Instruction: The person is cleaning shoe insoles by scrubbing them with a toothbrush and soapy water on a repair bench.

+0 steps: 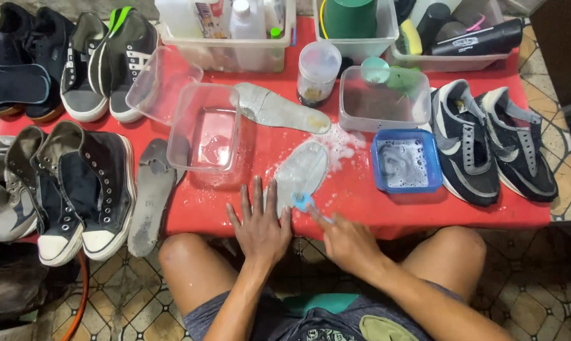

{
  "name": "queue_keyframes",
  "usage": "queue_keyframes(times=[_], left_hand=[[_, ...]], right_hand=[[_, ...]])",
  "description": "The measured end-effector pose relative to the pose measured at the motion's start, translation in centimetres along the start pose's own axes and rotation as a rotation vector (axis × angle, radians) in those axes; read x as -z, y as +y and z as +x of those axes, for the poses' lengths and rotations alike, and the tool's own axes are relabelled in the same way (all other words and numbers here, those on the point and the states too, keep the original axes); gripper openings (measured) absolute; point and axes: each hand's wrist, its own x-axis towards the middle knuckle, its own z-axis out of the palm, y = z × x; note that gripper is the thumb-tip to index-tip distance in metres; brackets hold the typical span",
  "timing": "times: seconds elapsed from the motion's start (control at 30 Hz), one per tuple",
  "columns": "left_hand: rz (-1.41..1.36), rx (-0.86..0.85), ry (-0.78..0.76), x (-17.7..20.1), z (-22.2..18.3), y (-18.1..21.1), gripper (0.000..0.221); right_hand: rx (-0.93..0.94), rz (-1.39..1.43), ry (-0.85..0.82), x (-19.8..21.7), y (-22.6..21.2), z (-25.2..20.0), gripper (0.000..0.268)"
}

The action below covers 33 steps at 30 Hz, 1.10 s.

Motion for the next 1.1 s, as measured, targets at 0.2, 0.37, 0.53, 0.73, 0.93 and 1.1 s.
queue_keyframes(times=[0.2,0.37,0.53,0.73,0.93,1.1], left_hand=[[-0.016,-0.005,-0.016,-0.1,0.0,0.0,0.065],[-0.039,0.005,-0.030,-0.8,-0.1,-0.4,0.070],[-0.033,-0.002,-0.021,-1.3,-0.2,-0.8,0.076],[0.000,-0.025,0.020,-1.4,-0.1,-0.7,0.077],[0.000,-0.032,0.047,-1.2,-0.5,-0.8,0.077],[0.010,-0.027,0.022,-1.4,-0.2,-0.8,0.075]], right_hand=[[0.256,-0.636,0.364,-1.2,4.2,1.5,0.023],[-0.022,-0.124,0.032,1.0,2.2,2.3,0.047],[0.273,-0.456,0.047,-3.0,1.8,3.3,0.030],[-0.034,-0.148,0.194,3.2,-0.2,6.0,0.051],[-0.081,-0.053,0.132,3.7,-1.6,7.0,0.027],[-0.032,0.003,-0.184,6.5,-5.0,6.5,0.042]])
